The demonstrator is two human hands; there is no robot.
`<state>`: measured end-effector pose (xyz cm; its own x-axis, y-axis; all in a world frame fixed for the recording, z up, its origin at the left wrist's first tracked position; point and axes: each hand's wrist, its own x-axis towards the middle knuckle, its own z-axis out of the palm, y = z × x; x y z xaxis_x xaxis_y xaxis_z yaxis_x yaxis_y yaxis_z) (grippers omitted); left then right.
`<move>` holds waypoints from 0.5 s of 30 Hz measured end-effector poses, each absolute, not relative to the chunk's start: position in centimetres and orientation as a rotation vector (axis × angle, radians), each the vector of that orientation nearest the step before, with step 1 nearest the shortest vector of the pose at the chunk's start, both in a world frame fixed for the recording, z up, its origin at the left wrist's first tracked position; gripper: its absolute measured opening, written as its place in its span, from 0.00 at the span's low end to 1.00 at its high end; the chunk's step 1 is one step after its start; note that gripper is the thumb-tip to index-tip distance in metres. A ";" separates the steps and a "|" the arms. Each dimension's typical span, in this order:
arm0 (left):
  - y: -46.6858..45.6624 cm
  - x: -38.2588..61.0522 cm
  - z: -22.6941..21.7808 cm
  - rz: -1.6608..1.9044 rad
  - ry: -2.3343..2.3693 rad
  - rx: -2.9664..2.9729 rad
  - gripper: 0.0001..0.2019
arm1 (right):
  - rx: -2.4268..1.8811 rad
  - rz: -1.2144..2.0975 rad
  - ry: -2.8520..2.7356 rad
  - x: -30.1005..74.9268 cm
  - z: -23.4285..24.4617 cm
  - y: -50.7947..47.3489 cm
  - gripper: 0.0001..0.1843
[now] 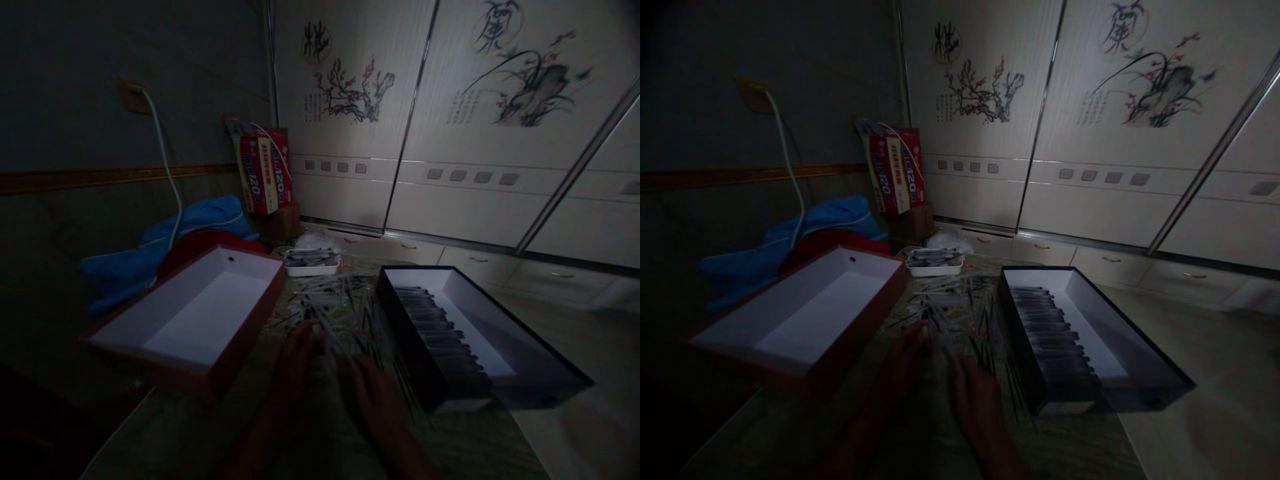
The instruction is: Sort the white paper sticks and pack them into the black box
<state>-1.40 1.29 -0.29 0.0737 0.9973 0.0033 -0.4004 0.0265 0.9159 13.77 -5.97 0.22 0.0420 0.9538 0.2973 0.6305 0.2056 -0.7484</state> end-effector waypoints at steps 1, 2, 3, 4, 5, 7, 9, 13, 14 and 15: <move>1.3 -1.4 -0.3 1.321 0.831 0.866 0.16 | -1.517 0.502 -1.705 13.5 0.3 -6.1 0.19; 1.4 -1.4 -0.3 1.326 0.815 0.819 0.17 | -1.522 0.497 -1.734 13.2 0.3 -6.2 0.18; 1.4 -1.4 -0.3 1.332 0.805 0.786 0.16 | -1.526 0.495 -1.759 13.0 0.4 -6.4 0.18; 1.3 -1.3 -0.4 1.339 0.800 0.764 0.15 | -1.534 0.496 -1.779 12.7 0.5 -6.5 0.18; 1.3 -1.2 -0.4 1.344 0.797 0.754 0.13 | -1.547 0.501 -1.792 12.5 0.6 -6.5 0.17; 1.2 -1.1 -0.5 1.353 0.789 0.748 0.12 | -1.586 0.513 -1.800 12.3 0.7 -6.6 0.18; 1.1 -0.9 -0.5 1.354 0.789 0.739 0.12 | -1.608 0.505 -1.793 12.2 0.7 -6.7 0.19; 0.9 -0.7 -0.2 1.343 0.813 0.746 0.12 | -1.592 0.484 -1.796 12.3 0.7 -6.6 0.20; 0.9 -0.6 -0.2 1.343 0.816 0.755 0.12 | -1.589 0.490 -1.798 12.3 0.7 -6.6 0.20; 0.8 -0.6 -0.2 1.341 0.816 0.769 0.12 | -1.590 0.497 -1.797 12.3 0.7 -6.5 0.19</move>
